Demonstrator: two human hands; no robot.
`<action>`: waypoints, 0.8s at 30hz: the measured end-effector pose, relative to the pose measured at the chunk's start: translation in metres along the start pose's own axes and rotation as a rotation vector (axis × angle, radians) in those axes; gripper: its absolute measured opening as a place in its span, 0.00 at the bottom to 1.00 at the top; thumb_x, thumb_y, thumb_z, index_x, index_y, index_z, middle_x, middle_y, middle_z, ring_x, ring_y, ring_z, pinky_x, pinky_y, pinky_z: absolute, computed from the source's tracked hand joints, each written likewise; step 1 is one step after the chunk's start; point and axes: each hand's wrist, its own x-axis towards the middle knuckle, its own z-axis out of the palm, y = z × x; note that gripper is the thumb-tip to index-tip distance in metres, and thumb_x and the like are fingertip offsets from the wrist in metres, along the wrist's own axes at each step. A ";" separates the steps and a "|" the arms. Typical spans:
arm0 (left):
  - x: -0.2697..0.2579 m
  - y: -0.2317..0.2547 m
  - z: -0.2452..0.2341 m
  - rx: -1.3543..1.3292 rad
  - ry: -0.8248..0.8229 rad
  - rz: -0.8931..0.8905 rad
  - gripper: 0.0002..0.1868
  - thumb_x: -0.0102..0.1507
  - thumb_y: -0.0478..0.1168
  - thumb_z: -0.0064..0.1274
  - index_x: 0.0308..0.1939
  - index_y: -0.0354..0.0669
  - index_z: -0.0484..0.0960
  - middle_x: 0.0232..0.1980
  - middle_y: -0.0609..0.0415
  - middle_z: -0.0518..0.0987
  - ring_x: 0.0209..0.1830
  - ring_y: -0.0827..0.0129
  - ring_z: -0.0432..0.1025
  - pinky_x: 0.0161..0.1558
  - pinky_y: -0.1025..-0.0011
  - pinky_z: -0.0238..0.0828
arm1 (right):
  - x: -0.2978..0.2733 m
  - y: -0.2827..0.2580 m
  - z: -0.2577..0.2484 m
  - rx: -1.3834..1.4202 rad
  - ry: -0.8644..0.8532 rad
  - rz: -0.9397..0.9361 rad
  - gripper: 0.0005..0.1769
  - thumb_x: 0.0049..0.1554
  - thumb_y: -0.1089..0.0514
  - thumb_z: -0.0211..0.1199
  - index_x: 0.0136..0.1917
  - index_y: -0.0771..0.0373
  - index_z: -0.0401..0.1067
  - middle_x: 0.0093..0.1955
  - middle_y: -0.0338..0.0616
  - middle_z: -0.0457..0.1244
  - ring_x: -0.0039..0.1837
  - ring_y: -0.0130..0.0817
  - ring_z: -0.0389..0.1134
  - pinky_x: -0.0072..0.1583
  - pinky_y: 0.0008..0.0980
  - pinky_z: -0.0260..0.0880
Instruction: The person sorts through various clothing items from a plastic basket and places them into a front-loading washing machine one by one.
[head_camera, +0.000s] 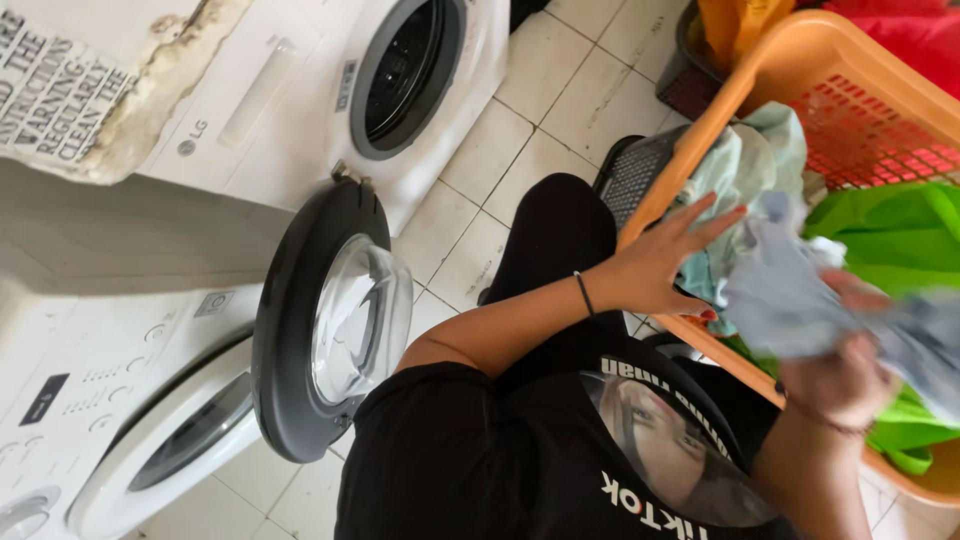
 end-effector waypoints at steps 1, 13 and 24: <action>-0.005 -0.013 0.010 -0.054 -0.006 -0.036 0.52 0.55 0.52 0.67 0.80 0.54 0.56 0.80 0.34 0.57 0.77 0.43 0.57 0.70 0.55 0.64 | -0.001 -0.013 0.008 0.134 -0.014 -0.020 0.20 0.64 0.48 0.68 0.65 0.58 0.70 0.65 0.46 0.65 0.71 0.48 0.63 0.76 0.54 0.59; -0.037 -0.089 0.003 -1.056 -0.055 -0.134 0.25 0.70 0.37 0.58 0.69 0.36 0.73 0.67 0.46 0.77 0.64 0.61 0.75 0.64 0.64 0.77 | 0.041 0.080 0.074 -0.492 -0.062 0.430 0.42 0.55 0.61 0.66 0.80 0.58 0.57 0.64 0.46 0.62 0.61 0.34 0.63 0.62 0.34 0.64; -0.026 -0.105 -0.028 -1.140 0.712 -0.365 0.22 0.65 0.30 0.57 0.63 0.27 0.76 0.58 0.47 0.81 0.57 0.62 0.77 0.59 0.68 0.76 | 0.058 0.101 0.121 -0.662 -0.385 0.361 0.41 0.54 0.72 0.63 0.78 0.67 0.54 0.65 0.51 0.61 0.61 0.32 0.65 0.59 0.32 0.68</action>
